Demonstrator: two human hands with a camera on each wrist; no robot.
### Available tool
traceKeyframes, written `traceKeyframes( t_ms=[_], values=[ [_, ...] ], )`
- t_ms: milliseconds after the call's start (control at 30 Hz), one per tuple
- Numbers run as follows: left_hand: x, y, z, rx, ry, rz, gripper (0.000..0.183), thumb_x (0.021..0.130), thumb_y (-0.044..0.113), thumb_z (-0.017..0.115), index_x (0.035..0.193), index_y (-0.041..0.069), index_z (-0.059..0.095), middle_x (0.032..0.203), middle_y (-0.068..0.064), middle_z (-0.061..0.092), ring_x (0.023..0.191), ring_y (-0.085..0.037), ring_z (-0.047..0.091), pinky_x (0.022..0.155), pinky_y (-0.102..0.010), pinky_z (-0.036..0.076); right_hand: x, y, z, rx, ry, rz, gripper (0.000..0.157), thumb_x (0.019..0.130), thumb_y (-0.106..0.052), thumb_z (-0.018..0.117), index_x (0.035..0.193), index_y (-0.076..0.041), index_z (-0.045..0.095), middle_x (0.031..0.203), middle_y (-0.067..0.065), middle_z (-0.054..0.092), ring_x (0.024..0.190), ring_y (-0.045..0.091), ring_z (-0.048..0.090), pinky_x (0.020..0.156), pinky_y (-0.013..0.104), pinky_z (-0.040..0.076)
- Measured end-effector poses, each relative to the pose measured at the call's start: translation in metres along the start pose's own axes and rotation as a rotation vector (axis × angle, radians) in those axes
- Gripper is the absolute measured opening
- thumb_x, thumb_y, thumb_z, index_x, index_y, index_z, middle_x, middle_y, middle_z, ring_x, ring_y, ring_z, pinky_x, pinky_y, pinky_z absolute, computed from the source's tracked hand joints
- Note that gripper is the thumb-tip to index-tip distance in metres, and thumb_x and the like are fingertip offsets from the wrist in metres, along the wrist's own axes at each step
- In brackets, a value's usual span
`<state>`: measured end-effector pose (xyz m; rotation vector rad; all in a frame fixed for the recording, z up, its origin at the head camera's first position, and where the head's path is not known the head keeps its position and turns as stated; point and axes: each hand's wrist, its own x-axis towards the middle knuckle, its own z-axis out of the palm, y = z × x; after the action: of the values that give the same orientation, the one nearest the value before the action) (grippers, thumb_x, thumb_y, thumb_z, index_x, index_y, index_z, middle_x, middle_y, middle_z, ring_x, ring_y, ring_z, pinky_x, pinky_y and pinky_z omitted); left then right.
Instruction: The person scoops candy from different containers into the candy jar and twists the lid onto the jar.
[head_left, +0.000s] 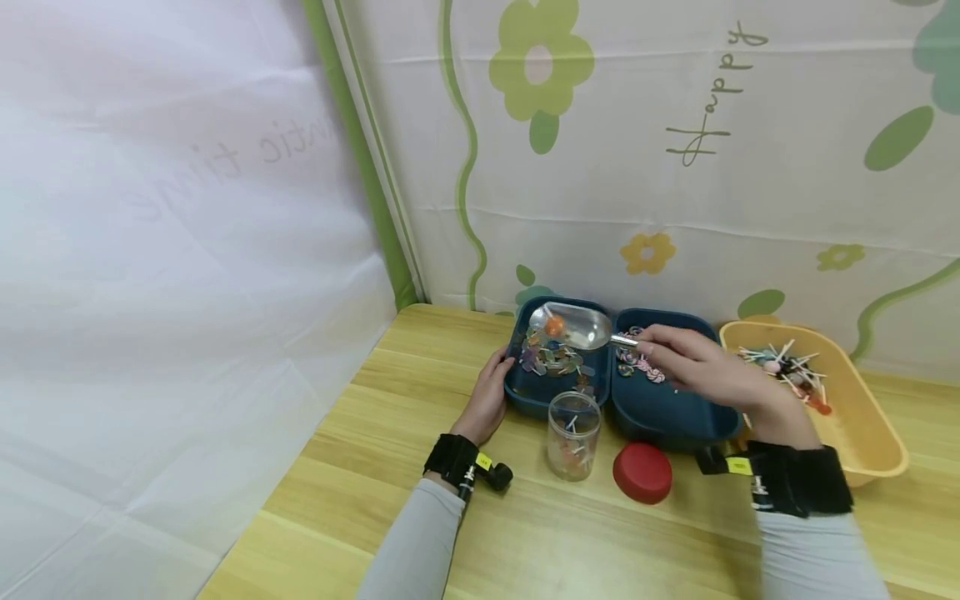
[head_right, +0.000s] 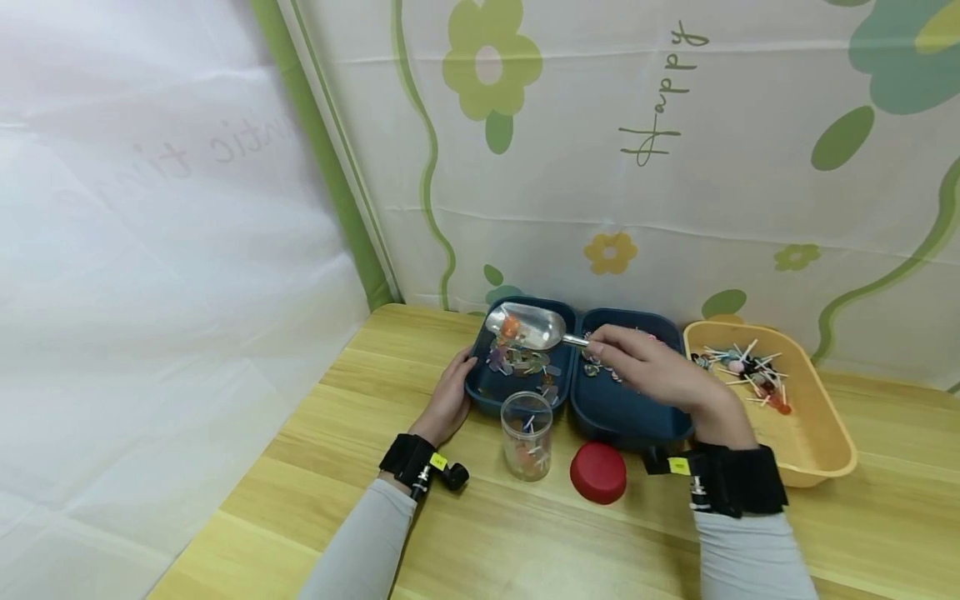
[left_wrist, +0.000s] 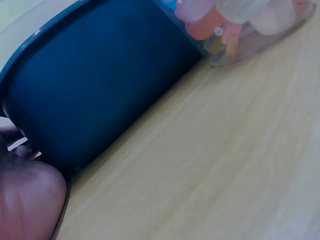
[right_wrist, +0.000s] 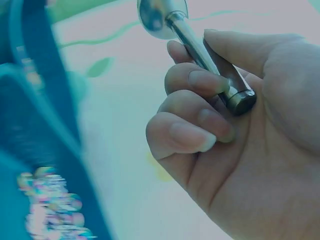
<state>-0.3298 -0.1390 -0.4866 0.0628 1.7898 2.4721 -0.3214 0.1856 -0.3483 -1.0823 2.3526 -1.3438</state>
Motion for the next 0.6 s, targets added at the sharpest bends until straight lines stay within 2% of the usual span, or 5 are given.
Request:
traceKeyframes(
  t_ms=[300,400,600],
  values=[
    [0.000,0.000,-0.001,-0.001,-0.034,0.015,0.050,0.114,0.023,0.033,0.161,0.007,0.029,0.165,-0.015,0.028,0.152,-0.027,0.027,0.124,-0.046,0.024,-0.053,-0.046,-0.027,-0.150,0.159,-0.191,0.027,0.106,0.008,0.038,0.106,-0.010,0.059,0.067,0.002,0.040,0.051,0.017,0.039,0.045,0.030,0.035],
    [-0.001,0.000,-0.002,0.003,-0.037,0.014,0.050,0.114,0.023,0.033,0.161,0.007,0.029,0.165,-0.015,0.028,0.153,-0.028,0.026,0.124,-0.046,0.024,-0.066,-0.057,-0.030,-0.198,0.180,-0.180,0.027,0.106,0.009,0.040,0.105,-0.010,0.059,0.069,-0.001,0.039,0.052,0.014,0.037,0.047,0.029,0.034],
    [-0.001,0.000,-0.002,0.001,-0.038,0.008,0.051,0.113,0.025,0.035,0.161,0.008,0.028,0.166,-0.015,0.026,0.153,-0.028,0.026,0.124,-0.046,0.024,-0.083,-0.075,-0.031,-0.322,0.193,-0.099,0.028,0.106,0.005,0.046,0.100,-0.018,0.061,0.070,-0.005,0.041,0.056,0.012,0.040,0.052,0.028,0.035]
  ],
)
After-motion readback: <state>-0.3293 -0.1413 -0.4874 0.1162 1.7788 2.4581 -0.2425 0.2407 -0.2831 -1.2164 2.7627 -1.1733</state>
